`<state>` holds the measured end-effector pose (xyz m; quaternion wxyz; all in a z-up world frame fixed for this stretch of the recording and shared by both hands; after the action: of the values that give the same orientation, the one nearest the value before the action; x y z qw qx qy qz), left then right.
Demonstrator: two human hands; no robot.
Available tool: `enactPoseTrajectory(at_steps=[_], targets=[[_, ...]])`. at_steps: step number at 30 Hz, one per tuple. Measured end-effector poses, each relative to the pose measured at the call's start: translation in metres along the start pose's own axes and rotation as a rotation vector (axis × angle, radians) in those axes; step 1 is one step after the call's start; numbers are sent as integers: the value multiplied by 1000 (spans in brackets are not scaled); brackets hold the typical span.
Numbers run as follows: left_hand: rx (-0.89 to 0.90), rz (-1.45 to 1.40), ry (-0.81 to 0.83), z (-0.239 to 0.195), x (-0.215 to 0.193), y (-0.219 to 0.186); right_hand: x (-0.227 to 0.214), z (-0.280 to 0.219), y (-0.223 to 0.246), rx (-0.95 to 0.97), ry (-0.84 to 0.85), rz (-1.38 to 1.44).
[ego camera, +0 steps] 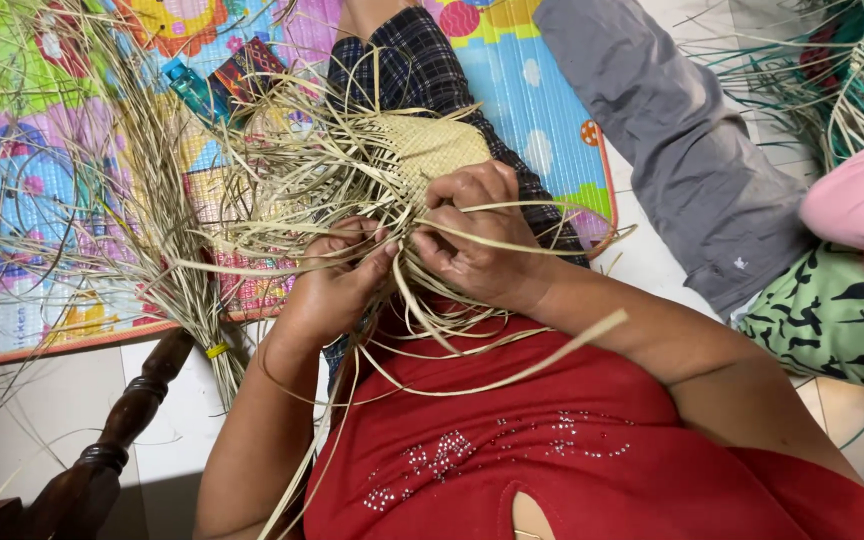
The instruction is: Weaving a small basket using dried grass or straw
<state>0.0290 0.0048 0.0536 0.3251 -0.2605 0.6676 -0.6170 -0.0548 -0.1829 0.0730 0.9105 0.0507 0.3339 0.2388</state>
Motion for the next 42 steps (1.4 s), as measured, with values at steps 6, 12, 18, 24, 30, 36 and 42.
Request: enactPoseTrajectory(at_steps=[6, 12, 18, 24, 30, 36, 42], targets=[[25, -104, -3, 0, 2, 11, -2, 13, 12, -18, 65, -120], [94, -57, 10, -1, 1, 22, -3, 19, 11, 11, 85, -104], [-111, -340, 44, 10, -13, 15, -9, 12, 6, 36, 42, 45], [-78, -550, 24, 9, -22, 13, -6, 0, 0, 48, -14, 101], [-20, -237, 17, 3, -25, 49, -11, 3, -1, 38, -18, 123], [-114, -410, 64, -9, -32, 49, -10, 7, 1, 60, -49, 116], [-34, -411, -78, -10, -18, 44, -10, 6, -1, 34, -85, 88]])
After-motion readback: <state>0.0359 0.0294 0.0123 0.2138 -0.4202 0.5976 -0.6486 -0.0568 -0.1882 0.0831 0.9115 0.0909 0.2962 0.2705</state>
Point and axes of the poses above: each hand's wrist, its own z-axis towards the middle knuckle, its own x-axis out of the palm, y = z × x, the point moved 2 cm from there along z, towards the middle knuckle, and after that the axes turned 5 degrees about -y, right-handed, at the moved point
